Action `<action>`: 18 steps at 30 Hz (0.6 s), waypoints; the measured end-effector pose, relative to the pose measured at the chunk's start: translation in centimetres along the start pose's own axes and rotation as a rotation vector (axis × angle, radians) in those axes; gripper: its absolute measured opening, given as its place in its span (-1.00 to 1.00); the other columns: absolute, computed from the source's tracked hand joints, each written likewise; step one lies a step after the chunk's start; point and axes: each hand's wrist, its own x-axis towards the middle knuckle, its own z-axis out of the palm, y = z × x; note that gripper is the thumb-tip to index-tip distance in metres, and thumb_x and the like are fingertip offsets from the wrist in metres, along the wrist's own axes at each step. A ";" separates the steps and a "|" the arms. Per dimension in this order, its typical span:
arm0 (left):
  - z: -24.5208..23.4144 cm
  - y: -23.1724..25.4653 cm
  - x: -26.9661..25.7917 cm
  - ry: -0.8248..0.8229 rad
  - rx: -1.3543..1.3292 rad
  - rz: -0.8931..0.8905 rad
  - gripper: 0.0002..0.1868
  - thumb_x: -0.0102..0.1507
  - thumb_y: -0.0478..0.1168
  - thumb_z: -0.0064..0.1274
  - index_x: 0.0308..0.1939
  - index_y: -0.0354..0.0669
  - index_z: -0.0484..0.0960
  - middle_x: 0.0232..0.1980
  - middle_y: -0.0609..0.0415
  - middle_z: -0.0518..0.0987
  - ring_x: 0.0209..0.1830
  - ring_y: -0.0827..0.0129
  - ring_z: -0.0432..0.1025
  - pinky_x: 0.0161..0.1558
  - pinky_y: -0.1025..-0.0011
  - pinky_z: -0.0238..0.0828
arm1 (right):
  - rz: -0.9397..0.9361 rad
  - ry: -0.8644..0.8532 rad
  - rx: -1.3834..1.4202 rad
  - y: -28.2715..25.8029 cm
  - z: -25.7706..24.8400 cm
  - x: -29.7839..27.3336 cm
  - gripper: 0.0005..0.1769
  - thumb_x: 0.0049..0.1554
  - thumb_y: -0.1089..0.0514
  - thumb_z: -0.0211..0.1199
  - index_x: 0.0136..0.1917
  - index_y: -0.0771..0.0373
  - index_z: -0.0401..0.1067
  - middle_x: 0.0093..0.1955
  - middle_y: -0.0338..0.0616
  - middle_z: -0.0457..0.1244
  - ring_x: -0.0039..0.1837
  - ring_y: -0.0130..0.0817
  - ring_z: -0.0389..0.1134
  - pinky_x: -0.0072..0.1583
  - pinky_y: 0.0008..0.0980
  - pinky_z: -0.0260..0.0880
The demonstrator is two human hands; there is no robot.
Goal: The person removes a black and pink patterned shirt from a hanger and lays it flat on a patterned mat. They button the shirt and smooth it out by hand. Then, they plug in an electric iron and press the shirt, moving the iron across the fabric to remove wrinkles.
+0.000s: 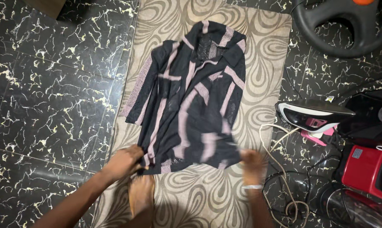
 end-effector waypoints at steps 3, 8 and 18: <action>-1.6 0.4 -0.9 -0.142 -0.076 -0.090 -0.21 0.05 0.41 0.16 -0.03 -0.25 0.60 0.00 -0.11 0.58 -0.01 -0.02 0.49 0.00 0.13 0.43 | 0.534 0.037 0.172 4.4 -4.5 0.4 -0.74 0.20 0.05 0.29 -0.03 0.31 0.50 -0.07 0.00 0.38 -0.07 -0.10 0.35 -0.01 -0.15 0.37; -5.4 -3.5 2.3 0.381 -0.235 -0.473 -0.03 0.04 0.51 0.03 0.15 -0.28 0.59 0.06 -0.18 0.61 -0.03 0.03 0.55 -0.02 0.15 0.49 | 0.072 0.268 -0.407 -1.8 -6.1 3.4 -0.78 0.17 0.22 0.23 0.07 0.35 0.51 0.03 0.17 0.37 0.06 0.11 0.40 0.12 0.02 0.41; -6.7 -12.9 16.1 0.222 -0.151 -0.619 -0.64 0.15 0.08 0.31 -0.19 -0.10 0.80 -0.24 -0.08 0.72 -0.26 0.05 0.61 -0.18 0.11 0.51 | -0.171 -0.045 -0.141 -15.9 3.2 19.6 -0.05 -0.02 0.05 0.55 0.49 0.45 0.19 0.32 0.32 0.24 0.23 0.20 0.37 0.19 -0.04 0.39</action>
